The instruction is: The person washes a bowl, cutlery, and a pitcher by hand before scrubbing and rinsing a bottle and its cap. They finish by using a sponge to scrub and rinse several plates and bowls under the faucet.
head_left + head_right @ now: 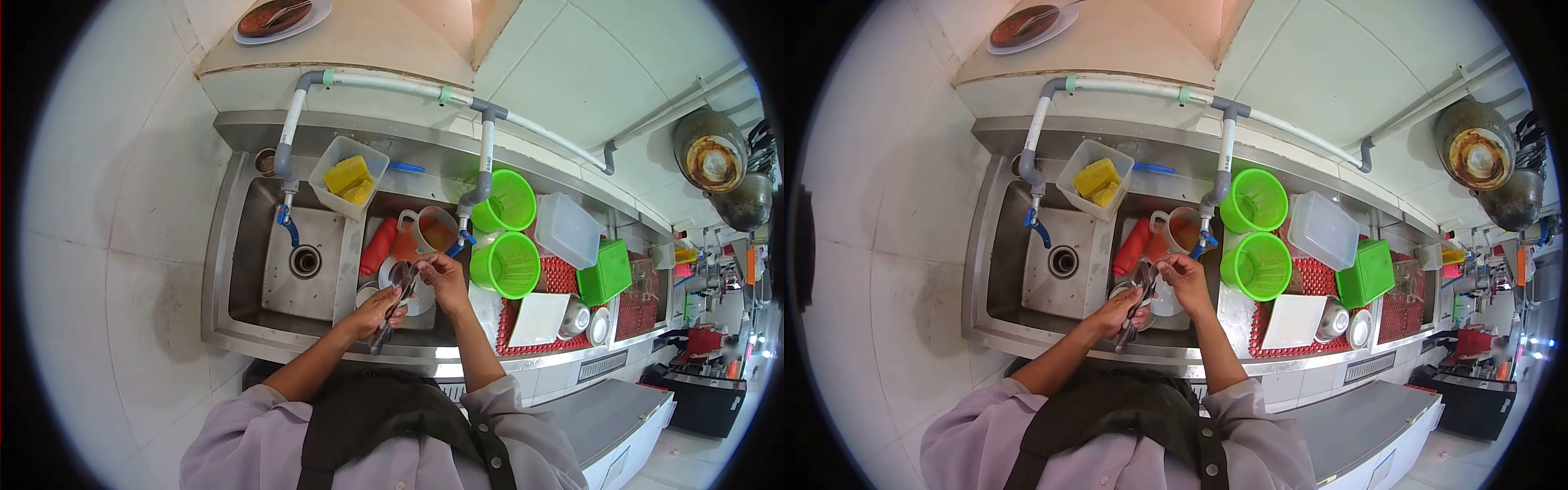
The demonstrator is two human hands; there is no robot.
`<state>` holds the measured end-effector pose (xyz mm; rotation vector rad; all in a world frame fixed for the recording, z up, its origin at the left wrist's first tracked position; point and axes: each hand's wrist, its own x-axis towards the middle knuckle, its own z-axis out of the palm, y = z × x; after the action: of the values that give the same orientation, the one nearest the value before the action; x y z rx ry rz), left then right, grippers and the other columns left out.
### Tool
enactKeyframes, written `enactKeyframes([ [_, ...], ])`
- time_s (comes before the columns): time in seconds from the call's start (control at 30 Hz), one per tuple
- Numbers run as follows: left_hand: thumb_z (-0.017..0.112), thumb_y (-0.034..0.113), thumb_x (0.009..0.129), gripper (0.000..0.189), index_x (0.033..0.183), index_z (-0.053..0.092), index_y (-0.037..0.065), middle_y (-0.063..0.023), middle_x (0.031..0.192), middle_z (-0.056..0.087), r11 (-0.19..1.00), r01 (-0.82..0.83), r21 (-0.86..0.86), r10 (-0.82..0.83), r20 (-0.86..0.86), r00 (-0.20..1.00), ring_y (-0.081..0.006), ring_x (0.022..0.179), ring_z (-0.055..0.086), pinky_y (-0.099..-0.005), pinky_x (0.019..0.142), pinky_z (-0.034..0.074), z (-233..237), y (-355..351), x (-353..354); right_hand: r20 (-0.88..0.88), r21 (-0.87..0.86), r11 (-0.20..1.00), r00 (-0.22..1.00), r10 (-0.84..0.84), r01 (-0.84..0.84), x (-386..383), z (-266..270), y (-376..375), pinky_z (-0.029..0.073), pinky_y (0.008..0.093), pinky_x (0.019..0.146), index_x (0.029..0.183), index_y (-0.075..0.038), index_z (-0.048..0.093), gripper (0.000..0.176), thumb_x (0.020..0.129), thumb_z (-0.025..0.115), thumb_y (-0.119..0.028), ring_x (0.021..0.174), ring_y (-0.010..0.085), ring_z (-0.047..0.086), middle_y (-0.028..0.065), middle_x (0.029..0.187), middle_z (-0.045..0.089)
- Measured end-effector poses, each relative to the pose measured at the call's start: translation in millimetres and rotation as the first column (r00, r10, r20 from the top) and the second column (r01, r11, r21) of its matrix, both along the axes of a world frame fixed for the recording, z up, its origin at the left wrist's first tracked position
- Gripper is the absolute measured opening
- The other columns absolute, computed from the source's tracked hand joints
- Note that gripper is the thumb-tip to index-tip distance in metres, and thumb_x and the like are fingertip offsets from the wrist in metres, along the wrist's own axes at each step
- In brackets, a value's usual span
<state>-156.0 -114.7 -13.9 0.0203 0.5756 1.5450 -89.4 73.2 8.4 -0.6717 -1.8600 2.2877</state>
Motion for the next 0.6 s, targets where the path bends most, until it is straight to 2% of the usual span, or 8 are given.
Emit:
enactKeyframes([
  [0.1, 0.044, 0.030, 0.100, 0.029, 0.114, 0.051, 0.005, 0.0007, 0.073, 0.041, 1.000, 0.013, 0.019, -0.013, -0.048, 0.999, -0.0085, 0.060, 0.037, -0.0229, 0.057, 0.037, -11, -1, 1, -0.138, 0.062, 0.997, 0.989, -0.046, 0.055, -9, 12, -6, 0.038, 0.0209, 0.055, 0.105, -0.007, 0.052, 0.020, 0.092, 0.060, -0.019, 0.061, 0.0070, 0.050, 0.0015, 0.077, 0.060],
  [0.27, 0.044, 0.033, 0.100, 0.030, 0.114, 0.052, 0.008, 0.0016, 0.072, 0.043, 0.998, 0.003, -0.070, -0.012, -0.130, 0.991, -0.0086, 0.063, 0.041, -0.0246, 0.060, 0.039, -18, -5, 5, -0.324, -0.020, 0.892, 0.842, -0.432, 0.451, -24, 69, 6, 0.035, 0.0186, 0.046, 0.089, -0.011, 0.045, 0.023, 0.097, 0.051, -0.031, 0.051, 0.0067, 0.047, 0.0032, 0.070, 0.059],
  [0.33, 0.044, 0.033, 0.100, 0.030, 0.113, 0.053, 0.009, 0.0024, 0.071, 0.044, 0.989, -0.017, -0.145, -0.001, -0.121, 0.993, -0.0086, 0.064, 0.043, -0.0250, 0.061, 0.041, -5, -5, 4, -0.325, 0.038, 0.897, 0.854, -0.406, 0.441, -22, 76, 6, 0.035, 0.0174, 0.044, 0.090, -0.012, 0.045, 0.020, 0.099, 0.049, -0.030, 0.051, 0.0068, 0.049, 0.0025, 0.068, 0.058],
  [0.4, 0.046, 0.037, 0.098, 0.029, 0.112, 0.054, 0.012, 0.0024, 0.076, 0.046, 0.963, -0.073, -0.258, 0.105, 0.114, 0.988, -0.0106, 0.062, 0.044, -0.0287, 0.067, 0.048, 7, -3, 1, -0.127, 0.173, 0.948, 0.961, -0.247, 0.267, -14, 70, -8, 0.038, 0.0176, 0.046, 0.091, -0.010, 0.045, 0.018, 0.099, 0.048, -0.027, 0.054, 0.0082, 0.053, 0.0031, 0.070, 0.059],
  [0.47, 0.048, 0.037, 0.098, 0.029, 0.112, 0.052, 0.013, 0.0022, 0.079, 0.046, 0.966, -0.093, -0.239, 0.130, 0.144, 0.981, -0.0116, 0.065, 0.048, -0.0311, 0.068, 0.050, 10, 2, -1, -0.055, 0.102, 0.965, 0.970, -0.236, 0.240, -3, 31, -25, 0.043, 0.0180, 0.048, 0.095, -0.008, 0.046, 0.013, 0.096, 0.054, -0.019, 0.061, 0.0078, 0.057, 0.0035, 0.075, 0.060],
  [0.5, 0.049, 0.038, 0.097, 0.029, 0.113, 0.051, 0.014, 0.0021, 0.081, 0.047, 0.966, -0.118, -0.228, 0.160, 0.174, 0.972, -0.0126, 0.067, 0.052, -0.0335, 0.068, 0.052, 10, 3, -1, -0.100, 0.365, 0.904, 0.975, -0.198, 0.221, 2, 0, -31, 0.044, 0.0185, 0.050, 0.097, -0.007, 0.047, 0.013, 0.094, 0.056, -0.015, 0.064, 0.0076, 0.057, 0.0038, 0.077, 0.060],
  [0.53, 0.049, 0.038, 0.097, 0.029, 0.113, 0.051, 0.014, 0.0021, 0.081, 0.047, 0.966, -0.120, -0.228, 0.162, 0.178, 0.971, -0.0126, 0.067, 0.052, -0.0335, 0.068, 0.052, 5, 3, 0, -0.133, 0.599, 0.777, 0.980, -0.146, 0.197, 5, -19, -36, 0.046, 0.0189, 0.051, 0.099, -0.006, 0.047, 0.015, 0.092, 0.059, -0.011, 0.068, 0.0074, 0.057, 0.0040, 0.080, 0.061],
  [0.6, 0.048, 0.030, 0.098, 0.031, 0.125, 0.045, 0.014, -0.0017, 0.094, 0.053, 0.964, -0.069, -0.257, 0.048, -0.085, 0.995, -0.0155, 0.070, 0.059, -0.0350, 0.064, 0.054, -8, 0, 4, -0.096, 0.545, 0.817, 0.982, -0.164, 0.189, 8, -29, -46, 0.046, 0.0198, 0.052, 0.100, -0.006, 0.047, 0.016, 0.091, 0.060, -0.009, 0.070, 0.0074, 0.056, 0.0035, 0.080, 0.060],
])
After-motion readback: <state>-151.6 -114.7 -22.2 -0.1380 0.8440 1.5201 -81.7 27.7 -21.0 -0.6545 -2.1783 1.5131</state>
